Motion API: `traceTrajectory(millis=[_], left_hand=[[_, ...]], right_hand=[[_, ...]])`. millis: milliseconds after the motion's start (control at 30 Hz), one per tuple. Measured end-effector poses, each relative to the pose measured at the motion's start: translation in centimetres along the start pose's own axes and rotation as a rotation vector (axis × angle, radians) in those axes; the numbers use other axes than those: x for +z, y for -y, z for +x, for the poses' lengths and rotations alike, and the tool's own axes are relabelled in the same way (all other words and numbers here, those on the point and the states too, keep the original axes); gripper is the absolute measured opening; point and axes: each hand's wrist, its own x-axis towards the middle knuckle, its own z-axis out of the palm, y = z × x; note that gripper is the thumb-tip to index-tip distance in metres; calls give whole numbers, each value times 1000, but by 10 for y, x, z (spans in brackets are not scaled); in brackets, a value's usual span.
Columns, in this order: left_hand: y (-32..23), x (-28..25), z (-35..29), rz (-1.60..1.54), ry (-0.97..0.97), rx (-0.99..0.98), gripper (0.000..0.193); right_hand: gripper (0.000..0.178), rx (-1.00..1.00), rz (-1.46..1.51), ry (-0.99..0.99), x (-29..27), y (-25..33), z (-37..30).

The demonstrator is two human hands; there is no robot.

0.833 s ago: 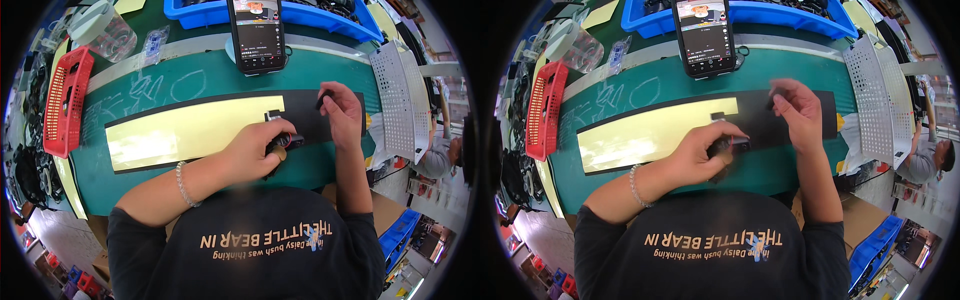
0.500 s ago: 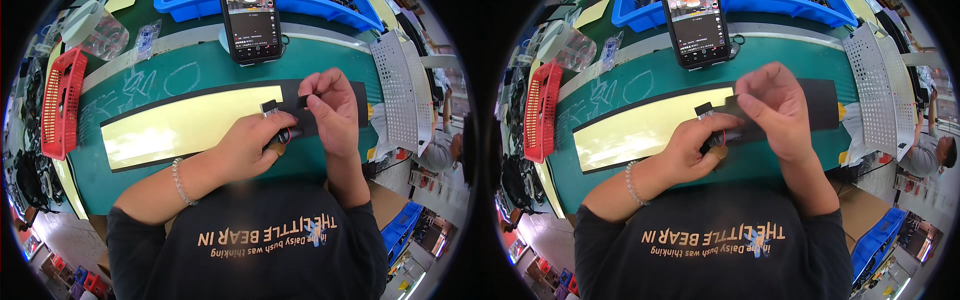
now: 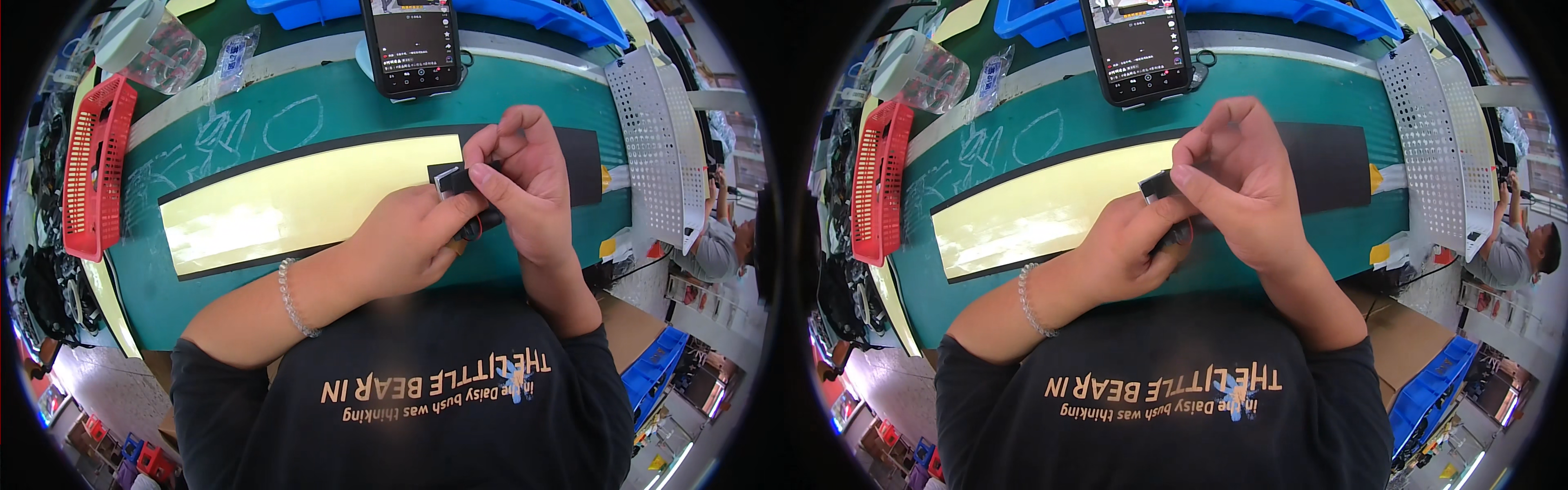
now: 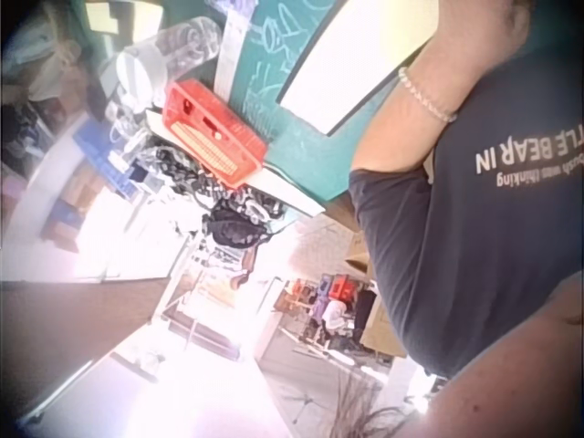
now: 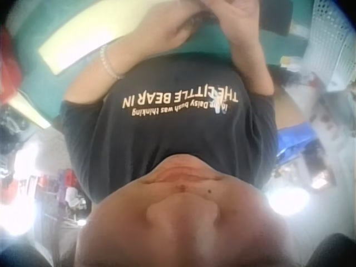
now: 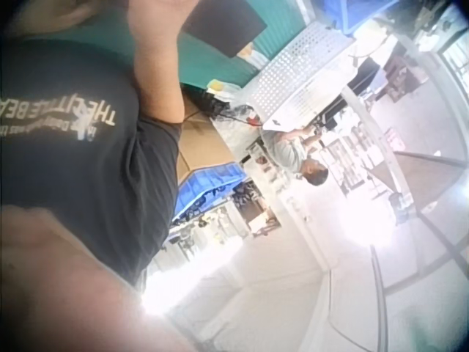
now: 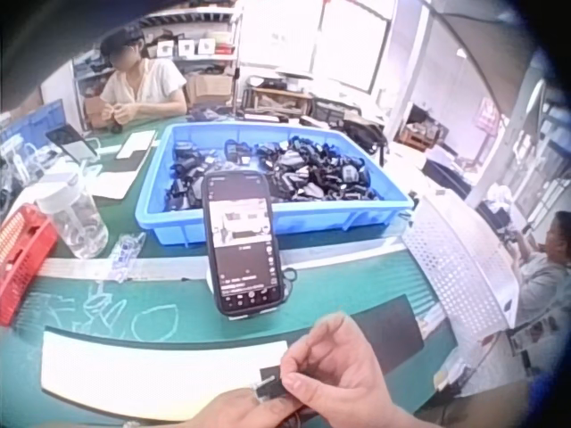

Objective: The person assembles internal electronic components into a plastic housing by hand, inserting a circuit board, wiring harness, and battery, securing the battery with an adhesive strip.

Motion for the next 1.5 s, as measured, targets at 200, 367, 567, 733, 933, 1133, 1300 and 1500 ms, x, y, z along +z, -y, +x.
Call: traceTrajectory(millis=[200,367,567,733,933,1133,1300,1500], left_hand=[[0,-1,-3,14,39,7,38],[0,0,-2,15,41,-1,36],[-1,-1,-1,20,34,9,34],[0,0,-3,36,45,2,33],[-1,0,-2,7,24,11,46],[-6,-2,0,-24,4,-9,43],[-12,-7,1,-15,62,-107,40],[-7,-5,0,8,56,-54,40]], right_hand=[[35,42,2,13,0,0,-1],[36,36,-19,25,-1,0,-1],[36,38,-38,18,0,0,-1],[36,14,-41,31,-1,0,-1],[37,46,-16,41,-2,0,-1],[37,-35,85,80,-6,-9,-1],[36,-54,114,92,-3,-13,1],[35,-24,56,85,-1,-10,1]])
